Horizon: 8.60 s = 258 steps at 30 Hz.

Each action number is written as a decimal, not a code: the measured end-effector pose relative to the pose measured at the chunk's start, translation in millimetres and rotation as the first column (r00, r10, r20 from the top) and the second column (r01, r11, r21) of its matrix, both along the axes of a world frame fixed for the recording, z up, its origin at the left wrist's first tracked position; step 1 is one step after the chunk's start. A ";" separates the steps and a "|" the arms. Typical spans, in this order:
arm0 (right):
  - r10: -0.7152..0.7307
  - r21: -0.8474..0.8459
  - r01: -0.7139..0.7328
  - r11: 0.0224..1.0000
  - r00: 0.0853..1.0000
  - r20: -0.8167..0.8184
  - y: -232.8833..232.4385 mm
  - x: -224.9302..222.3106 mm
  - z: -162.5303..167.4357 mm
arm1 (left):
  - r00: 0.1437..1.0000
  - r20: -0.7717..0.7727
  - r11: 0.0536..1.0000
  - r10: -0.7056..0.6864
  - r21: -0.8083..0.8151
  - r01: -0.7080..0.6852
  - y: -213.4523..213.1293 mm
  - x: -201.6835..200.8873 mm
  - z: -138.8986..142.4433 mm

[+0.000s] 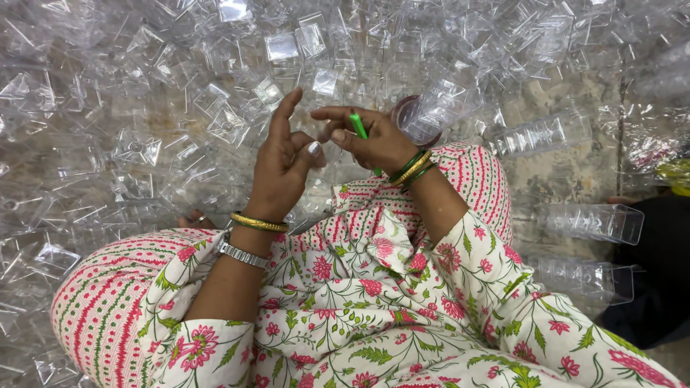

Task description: The person sits on the floor among piles of clear plastic boxes and marks each box with a green marker, handling the boxes one at a time and setting marked boxes aside while other workers handle boxes nearby.

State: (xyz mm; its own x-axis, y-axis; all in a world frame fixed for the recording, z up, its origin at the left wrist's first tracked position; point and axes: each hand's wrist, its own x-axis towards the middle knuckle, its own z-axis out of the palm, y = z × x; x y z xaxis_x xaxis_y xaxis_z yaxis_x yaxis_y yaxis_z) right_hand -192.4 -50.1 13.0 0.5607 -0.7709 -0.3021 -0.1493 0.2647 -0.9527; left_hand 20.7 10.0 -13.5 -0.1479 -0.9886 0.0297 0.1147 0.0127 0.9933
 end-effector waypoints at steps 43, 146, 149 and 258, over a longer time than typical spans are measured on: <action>-0.522 -0.723 0.547 0.422 0.799 0.300 11.8 -49.1 23.3 | 0.495 0.869 0.992 0.009 0.052 -0.111 1.9 17.8 -18.2; -0.318 -0.692 0.153 0.706 0.941 -0.116 27.1 24.8 -29.4 | 0.859 -0.340 0.880 0.382 0.419 -0.225 -18.7 17.9 -30.5; -0.292 -0.649 0.193 0.736 0.955 -0.047 37.9 33.5 -35.2 | 0.802 -0.381 0.867 0.460 0.389 -0.312 -19.3 18.0 -30.2; -0.152 -0.524 0.206 0.826 0.978 0.145 40.6 32.1 -21.5 | 0.897 -0.365 0.767 0.251 0.640 0.046 -25.7 33.2 -21.1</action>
